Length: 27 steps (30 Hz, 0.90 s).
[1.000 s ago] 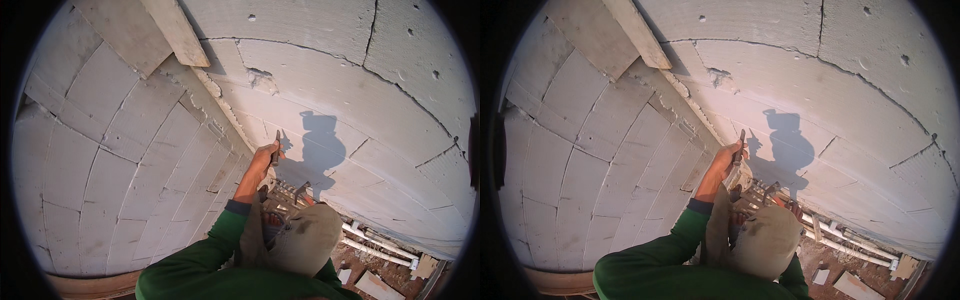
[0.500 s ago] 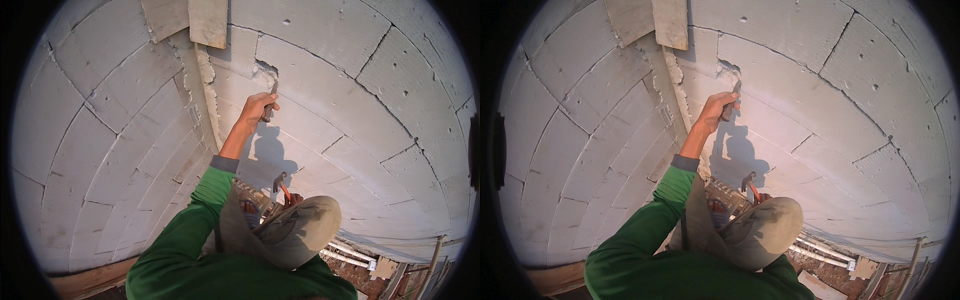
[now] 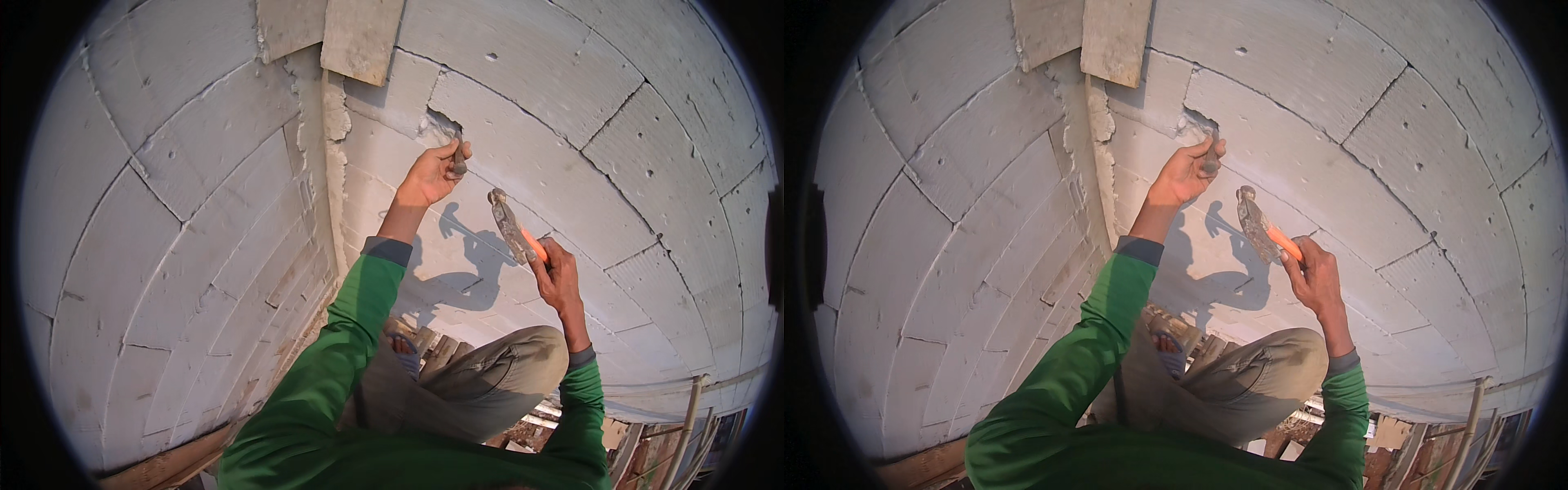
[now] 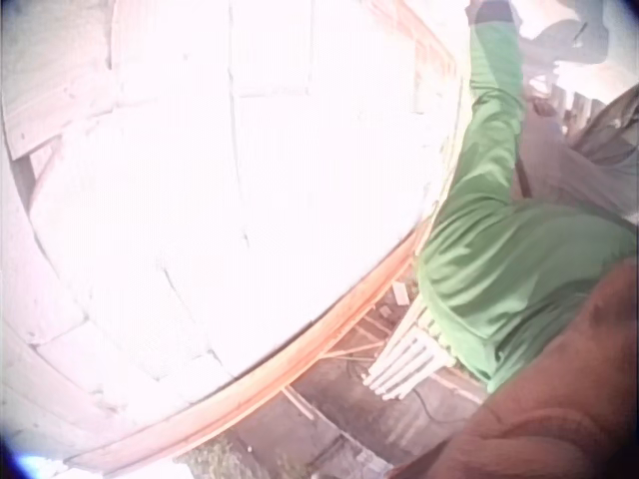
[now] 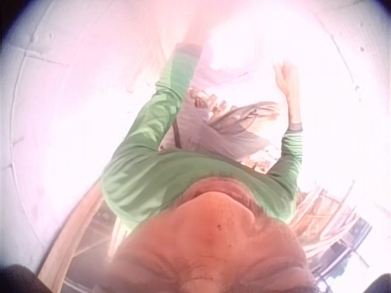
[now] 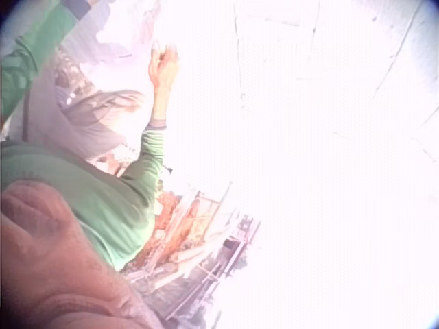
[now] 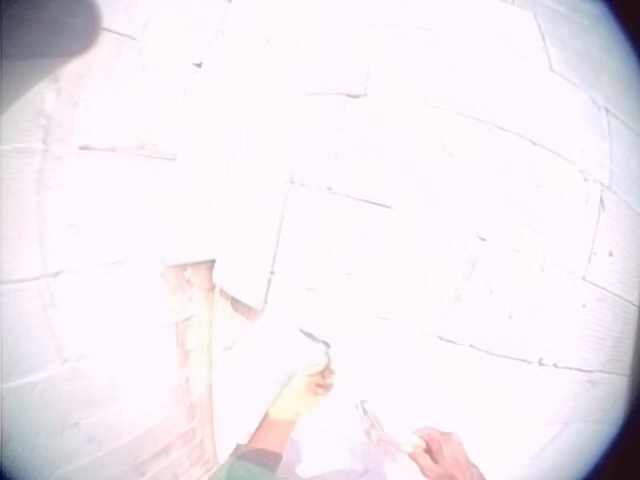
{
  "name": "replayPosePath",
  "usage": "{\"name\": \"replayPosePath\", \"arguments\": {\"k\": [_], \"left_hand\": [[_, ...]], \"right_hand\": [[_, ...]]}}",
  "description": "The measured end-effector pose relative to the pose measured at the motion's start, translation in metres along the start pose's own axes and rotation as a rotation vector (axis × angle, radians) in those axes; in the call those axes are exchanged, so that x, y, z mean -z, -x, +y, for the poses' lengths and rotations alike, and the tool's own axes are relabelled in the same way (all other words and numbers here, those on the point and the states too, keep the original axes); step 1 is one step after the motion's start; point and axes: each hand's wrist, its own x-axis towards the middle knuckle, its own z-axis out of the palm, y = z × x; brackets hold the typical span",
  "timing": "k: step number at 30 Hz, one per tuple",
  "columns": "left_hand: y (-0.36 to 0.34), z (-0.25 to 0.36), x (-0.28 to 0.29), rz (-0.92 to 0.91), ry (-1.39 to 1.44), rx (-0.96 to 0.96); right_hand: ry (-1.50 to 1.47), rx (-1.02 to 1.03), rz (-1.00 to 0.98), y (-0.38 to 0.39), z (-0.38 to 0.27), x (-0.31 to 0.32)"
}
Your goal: The person uses a hammer and chisel to chip away at a white tiled wall, creating a small hole. They repeatedly strike the chisel and remove loose debris by hand.
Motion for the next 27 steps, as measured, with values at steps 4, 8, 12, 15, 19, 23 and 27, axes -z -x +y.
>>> {"name": "replayPosePath", "arguments": {"k": [4, 8, 12, 15, 19, 23, 27], "left_hand": [[0.001, 0.001, 0.007, -0.083, 0.022, -0.008], [0.005, 0.009, 0.006, -0.127, 0.065, -0.009], [-0.001, 0.007, 0.002, -0.143, 0.054, 0.042], [-0.003, 0.008, -0.006, -0.038, 0.025, 0.014], [-0.005, 0.019, 0.017, -0.18, 0.11, 0.052], [-0.008, 0.009, 0.003, -0.074, 0.044, 0.064], [-0.008, 0.007, 0.004, -0.047, -0.054, 0.026]], "right_hand": [[0.139, 0.663, 0.166, -0.065, -0.059, 0.024], [0.096, 0.868, 0.21, -0.091, -0.071, -0.01], [0.375, 0.37, 0.082, -0.082, -0.032, -0.038], [0.403, 0.194, 0.059, -0.077, -0.038, -0.042], [0.127, 0.822, 0.238, -0.069, -0.071, -0.027], [0.354, 0.722, 0.136, -0.081, -0.022, -0.029], [0.488, 0.264, 0.063, -0.077, -0.022, -0.041]]}}
